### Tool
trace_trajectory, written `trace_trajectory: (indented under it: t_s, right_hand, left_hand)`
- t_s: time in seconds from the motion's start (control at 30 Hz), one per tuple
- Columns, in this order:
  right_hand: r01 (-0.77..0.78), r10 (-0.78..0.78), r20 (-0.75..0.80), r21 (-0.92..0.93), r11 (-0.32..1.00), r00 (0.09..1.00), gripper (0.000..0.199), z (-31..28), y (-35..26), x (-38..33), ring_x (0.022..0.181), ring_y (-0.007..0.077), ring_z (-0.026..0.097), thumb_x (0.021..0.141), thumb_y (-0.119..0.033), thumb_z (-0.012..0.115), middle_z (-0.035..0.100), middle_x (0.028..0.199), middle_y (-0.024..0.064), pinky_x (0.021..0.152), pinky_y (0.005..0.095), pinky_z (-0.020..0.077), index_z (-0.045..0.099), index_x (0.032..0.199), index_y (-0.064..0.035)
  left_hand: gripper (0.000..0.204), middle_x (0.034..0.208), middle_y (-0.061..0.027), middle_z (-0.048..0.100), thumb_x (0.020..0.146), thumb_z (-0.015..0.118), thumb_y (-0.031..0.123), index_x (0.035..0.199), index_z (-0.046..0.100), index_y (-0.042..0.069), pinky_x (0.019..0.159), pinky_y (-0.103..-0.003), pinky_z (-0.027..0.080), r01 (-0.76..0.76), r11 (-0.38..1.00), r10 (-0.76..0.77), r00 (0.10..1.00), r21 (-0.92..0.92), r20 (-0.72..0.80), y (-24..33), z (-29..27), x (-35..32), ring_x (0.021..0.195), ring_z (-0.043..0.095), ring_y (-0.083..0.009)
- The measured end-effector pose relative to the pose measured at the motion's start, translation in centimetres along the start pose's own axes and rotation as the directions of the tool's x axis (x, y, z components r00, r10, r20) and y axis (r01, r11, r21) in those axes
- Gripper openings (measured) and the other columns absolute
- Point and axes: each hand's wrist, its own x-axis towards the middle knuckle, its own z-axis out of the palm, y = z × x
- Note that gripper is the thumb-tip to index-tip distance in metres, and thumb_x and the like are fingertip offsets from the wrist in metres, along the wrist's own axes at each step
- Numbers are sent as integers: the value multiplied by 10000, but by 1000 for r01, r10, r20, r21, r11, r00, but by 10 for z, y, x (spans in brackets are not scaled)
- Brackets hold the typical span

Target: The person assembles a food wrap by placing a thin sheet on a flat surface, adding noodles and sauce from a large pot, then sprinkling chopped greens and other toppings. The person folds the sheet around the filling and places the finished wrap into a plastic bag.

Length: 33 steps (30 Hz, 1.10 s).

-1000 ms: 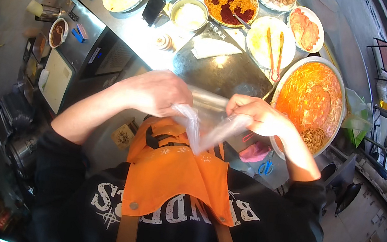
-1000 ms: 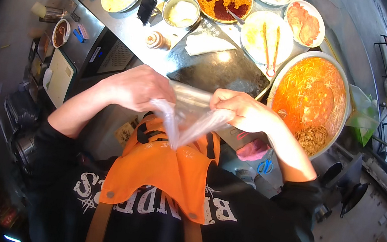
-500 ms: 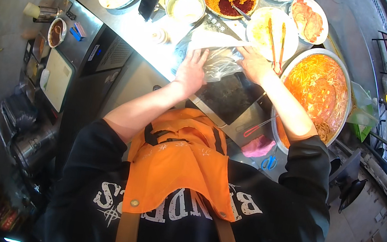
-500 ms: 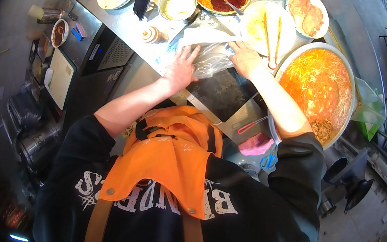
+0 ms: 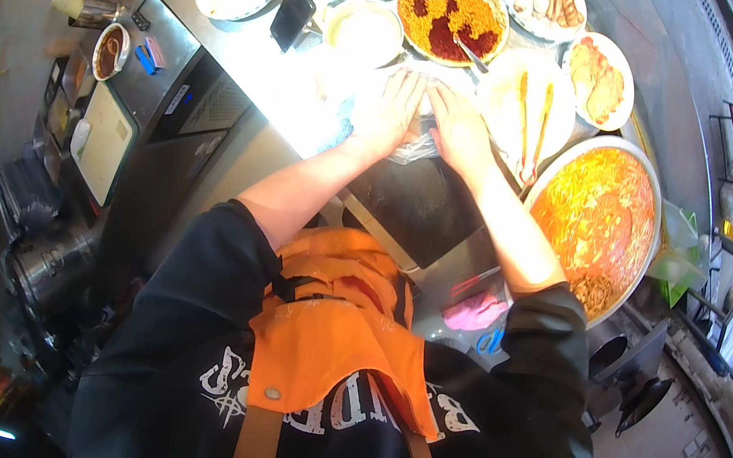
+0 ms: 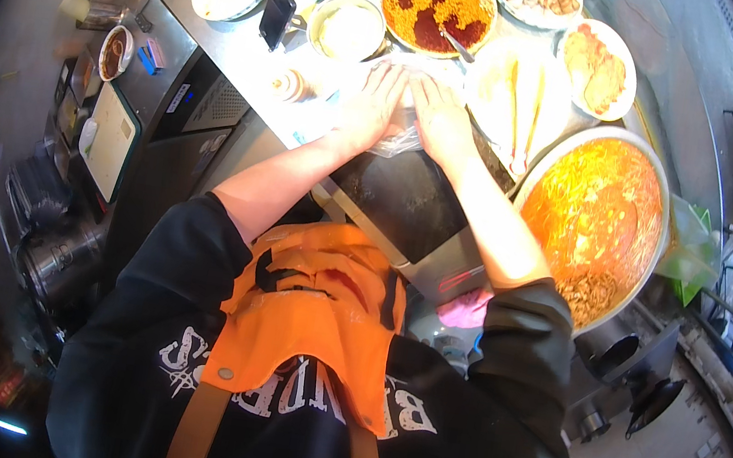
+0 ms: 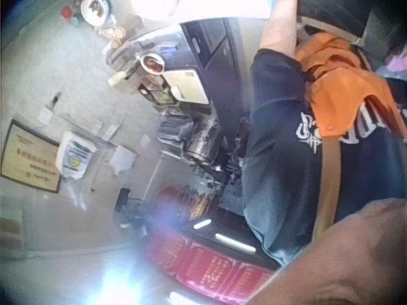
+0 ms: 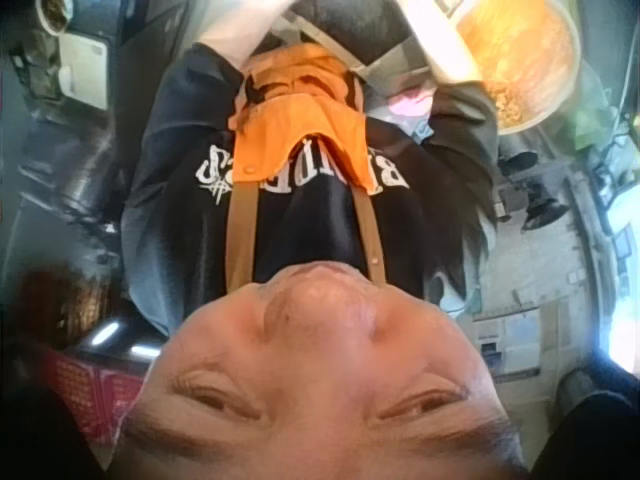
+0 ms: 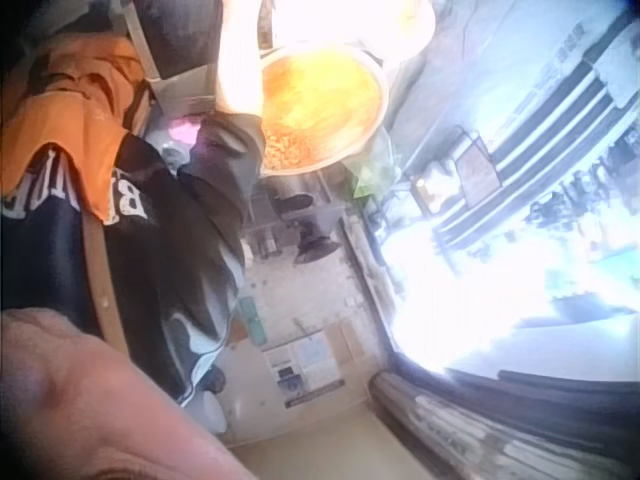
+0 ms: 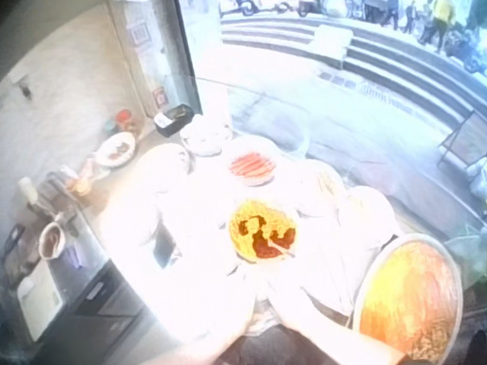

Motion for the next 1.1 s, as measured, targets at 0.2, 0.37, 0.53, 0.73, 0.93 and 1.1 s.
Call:
trace_trajectory:
  t_s: [0.2, 0.37, 0.53, 0.73, 0.93, 1.1]
  right_hand:
    - [-96, 119, -164, 142, 985, 979, 392, 31, 17, 41, 1127, 405, 704, 976, -85, 559, 735, 1200, 243, 990, 497, 542, 667, 1346, -13]
    - [-136, 118, 102, 196, 971, 988, 771, -20, 8, 27, 1227, 473, 634, 804, 43, 690, 682, 1317, 257, 1054, 497, 519, 480, 1544, -3]
    - [-618, 118, 618, 716, 323, 777, 832, -122, -17, -6, 1331, 253, 605, 829, -91, 851, 628, 1456, 167, 1119, 385, 481, 459, 1554, 25]
    - [-100, 15, 215, 387, 917, 977, 267, -173, -163, 58, 1090, 390, 732, 790, 7, 768, 762, 1161, 162, 943, 401, 574, 726, 1054, 4]
    - [334, -60, -353, 797, 504, 934, 203, -187, -263, 109, 1006, 339, 750, 844, 107, 670, 749, 1121, 209, 886, 430, 627, 704, 1034, 46]
    - [-267, 641, 265, 959, -96, 721, 535, -56, -357, 177, 1260, 345, 650, 1032, -101, 621, 521, 1534, 194, 1090, 536, 549, 468, 1532, 9]
  left_hand:
    - [317, 1095, -189, 701, 858, 720, 148, 1150, 701, 27, 922, -459, 553, 153, 841, -127, 988, -519, 86, -38, -1, 30, 1014, 680, -362]
    - [299, 988, -159, 741, 749, 763, 135, 1037, 710, 71, 857, -472, 588, -14, 978, 53, 981, -206, 187, -25, -24, 37, 956, 735, -332]
    - [724, 1266, -158, 701, 764, 862, 180, 1398, 549, 24, 979, -423, 567, 305, 593, 233, 821, -746, 521, -18, -50, -29, 1164, 690, -301]
    - [705, 1445, -133, 629, 963, 800, 204, 1563, 475, 25, 1091, -375, 549, 650, -728, 515, 728, -217, 453, -53, -63, -165, 1260, 657, -237]
    - [795, 1488, -207, 604, 895, 853, 294, 1546, 490, 15, 1166, -508, 496, 227, -968, 184, 933, -108, 308, -157, -98, -263, 1346, 619, -353]
    - [768, 1432, -197, 643, 898, 847, 321, 1522, 517, 16, 1113, -489, 539, -43, -959, -117, 960, -279, 255, -279, -162, -297, 1285, 655, -346]
